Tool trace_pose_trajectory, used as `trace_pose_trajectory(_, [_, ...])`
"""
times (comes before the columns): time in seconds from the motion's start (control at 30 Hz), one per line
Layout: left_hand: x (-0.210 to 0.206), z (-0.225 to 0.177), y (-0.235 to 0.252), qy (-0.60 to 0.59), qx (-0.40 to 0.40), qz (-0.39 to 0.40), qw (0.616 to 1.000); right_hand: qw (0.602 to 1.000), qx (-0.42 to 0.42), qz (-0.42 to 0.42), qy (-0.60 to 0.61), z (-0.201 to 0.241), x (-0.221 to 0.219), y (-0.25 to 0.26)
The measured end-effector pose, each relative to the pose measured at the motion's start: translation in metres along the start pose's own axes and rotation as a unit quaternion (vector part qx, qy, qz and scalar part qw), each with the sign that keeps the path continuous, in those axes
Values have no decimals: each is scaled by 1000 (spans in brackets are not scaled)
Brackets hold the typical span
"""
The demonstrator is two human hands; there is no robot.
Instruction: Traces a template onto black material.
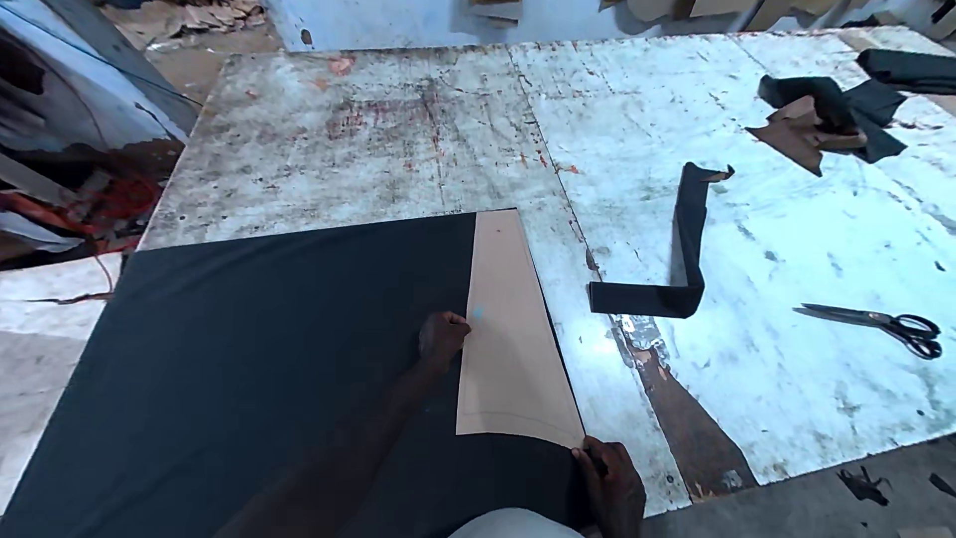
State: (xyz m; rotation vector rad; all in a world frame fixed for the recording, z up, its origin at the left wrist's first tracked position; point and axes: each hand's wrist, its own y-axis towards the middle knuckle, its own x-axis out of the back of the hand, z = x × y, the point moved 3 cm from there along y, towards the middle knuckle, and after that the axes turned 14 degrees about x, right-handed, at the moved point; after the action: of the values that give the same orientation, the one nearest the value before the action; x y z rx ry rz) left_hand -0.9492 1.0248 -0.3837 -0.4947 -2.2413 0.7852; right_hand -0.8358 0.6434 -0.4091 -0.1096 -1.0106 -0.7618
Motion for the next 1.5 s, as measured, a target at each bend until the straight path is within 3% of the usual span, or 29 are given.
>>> trace_pose_trajectory(0.9, [2,-6,1,19,0,-1,1000,999,-31,14,-2,2,0,6])
trace_pose_trajectory(1.5, [-2,0,7,38,-6,-21,999,999,16,45,16,-3,2,7])
